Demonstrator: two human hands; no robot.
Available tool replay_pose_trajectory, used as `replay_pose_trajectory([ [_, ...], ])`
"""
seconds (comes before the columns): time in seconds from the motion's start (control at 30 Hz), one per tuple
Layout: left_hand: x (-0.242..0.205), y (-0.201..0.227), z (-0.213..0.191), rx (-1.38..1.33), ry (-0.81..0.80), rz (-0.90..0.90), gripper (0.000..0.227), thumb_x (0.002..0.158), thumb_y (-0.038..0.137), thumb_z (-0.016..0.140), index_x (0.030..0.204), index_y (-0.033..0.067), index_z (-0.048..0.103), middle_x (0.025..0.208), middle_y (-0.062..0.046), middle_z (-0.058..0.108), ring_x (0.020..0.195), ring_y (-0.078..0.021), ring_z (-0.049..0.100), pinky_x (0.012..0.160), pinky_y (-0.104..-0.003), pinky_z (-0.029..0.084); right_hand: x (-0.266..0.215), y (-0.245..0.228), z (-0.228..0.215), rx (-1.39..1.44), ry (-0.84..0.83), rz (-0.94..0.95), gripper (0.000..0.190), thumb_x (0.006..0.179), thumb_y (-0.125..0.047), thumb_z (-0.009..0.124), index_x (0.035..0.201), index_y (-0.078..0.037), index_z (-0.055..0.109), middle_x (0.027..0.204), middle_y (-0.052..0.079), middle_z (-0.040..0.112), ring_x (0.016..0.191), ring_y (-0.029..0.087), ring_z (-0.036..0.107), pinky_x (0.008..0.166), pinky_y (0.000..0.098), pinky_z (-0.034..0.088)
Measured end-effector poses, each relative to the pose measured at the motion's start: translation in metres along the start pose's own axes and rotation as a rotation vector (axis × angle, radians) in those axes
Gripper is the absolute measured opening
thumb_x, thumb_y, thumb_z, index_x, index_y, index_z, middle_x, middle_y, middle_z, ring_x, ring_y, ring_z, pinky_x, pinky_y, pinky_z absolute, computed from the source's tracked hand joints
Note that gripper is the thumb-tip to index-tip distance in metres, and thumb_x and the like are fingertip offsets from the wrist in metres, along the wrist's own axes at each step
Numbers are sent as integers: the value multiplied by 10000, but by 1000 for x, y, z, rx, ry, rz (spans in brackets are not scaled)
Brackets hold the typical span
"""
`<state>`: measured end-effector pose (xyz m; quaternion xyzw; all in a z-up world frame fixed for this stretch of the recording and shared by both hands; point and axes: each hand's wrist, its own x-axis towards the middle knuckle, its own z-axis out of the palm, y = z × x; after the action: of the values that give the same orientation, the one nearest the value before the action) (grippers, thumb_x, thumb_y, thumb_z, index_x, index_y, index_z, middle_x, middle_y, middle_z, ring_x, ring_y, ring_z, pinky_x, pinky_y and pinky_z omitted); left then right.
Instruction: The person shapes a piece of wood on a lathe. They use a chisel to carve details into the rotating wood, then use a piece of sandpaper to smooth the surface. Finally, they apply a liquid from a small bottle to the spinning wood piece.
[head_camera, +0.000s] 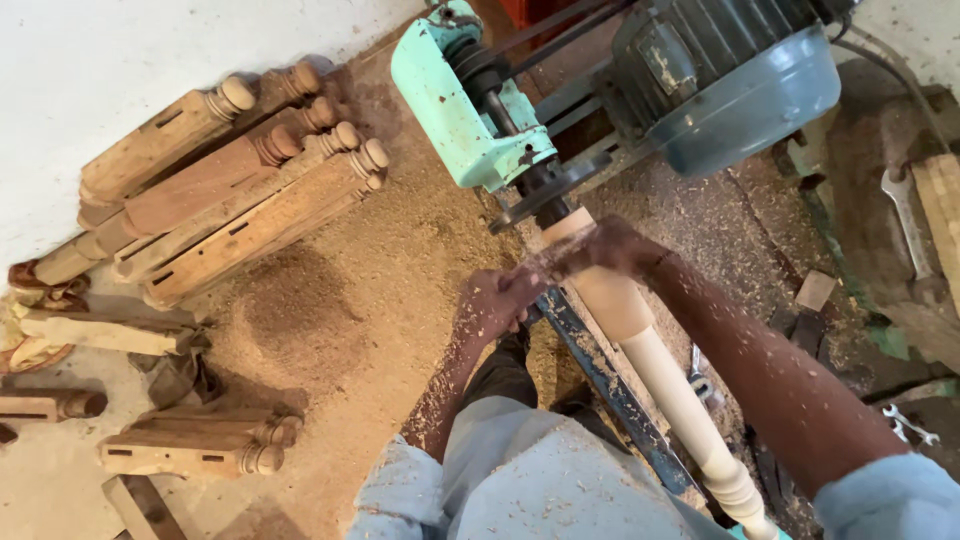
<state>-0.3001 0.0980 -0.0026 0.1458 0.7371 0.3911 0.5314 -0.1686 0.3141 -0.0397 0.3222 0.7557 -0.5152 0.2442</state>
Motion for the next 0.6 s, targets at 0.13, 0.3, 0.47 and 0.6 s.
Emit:
replay_pose_trajectory([
  [0.13, 5, 4, -3, 59, 51, 23, 409, 956, 366, 702, 812, -12, 768, 544, -69, 671, 383, -105, 585, 361, -278, 494, 14, -7, -7, 31, 5, -38, 535, 703, -321, 896, 999, 61, 667, 898, 104, 738, 856, 230, 684, 774, 367, 538],
  [0.3, 6, 11, -10, 61, 62, 44, 459, 952, 400, 704, 770, -18, 753, 521, -60, 659, 391, -91, 600, 381, -279, 492, 20, -14, -11, 39, 10, -70, 490, 707, -308, 886, 963, 58, 683, 862, 97, 737, 809, 216, 684, 726, 356, 544],
  [0.47, -7, 6, 3, 30, 37, 60, 477, 966, 382, 677, 752, -37, 752, 518, -59, 648, 387, -103, 593, 386, -280, 491, 7, -3, -7, 24, 5, -64, 447, 711, -295, 877, 927, 54, 700, 827, 90, 736, 762, 202, 683, 678, 346, 550],
  [0.6, -17, 3, 13, -57, -37, 36, 351, 935, 361, 697, 849, 25, 749, 546, -45, 626, 399, -90, 541, 392, -278, 449, -6, 12, 1, 22, -2, -47, 413, 714, -284, 869, 898, 51, 713, 799, 84, 735, 724, 190, 683, 640, 337, 555],
])
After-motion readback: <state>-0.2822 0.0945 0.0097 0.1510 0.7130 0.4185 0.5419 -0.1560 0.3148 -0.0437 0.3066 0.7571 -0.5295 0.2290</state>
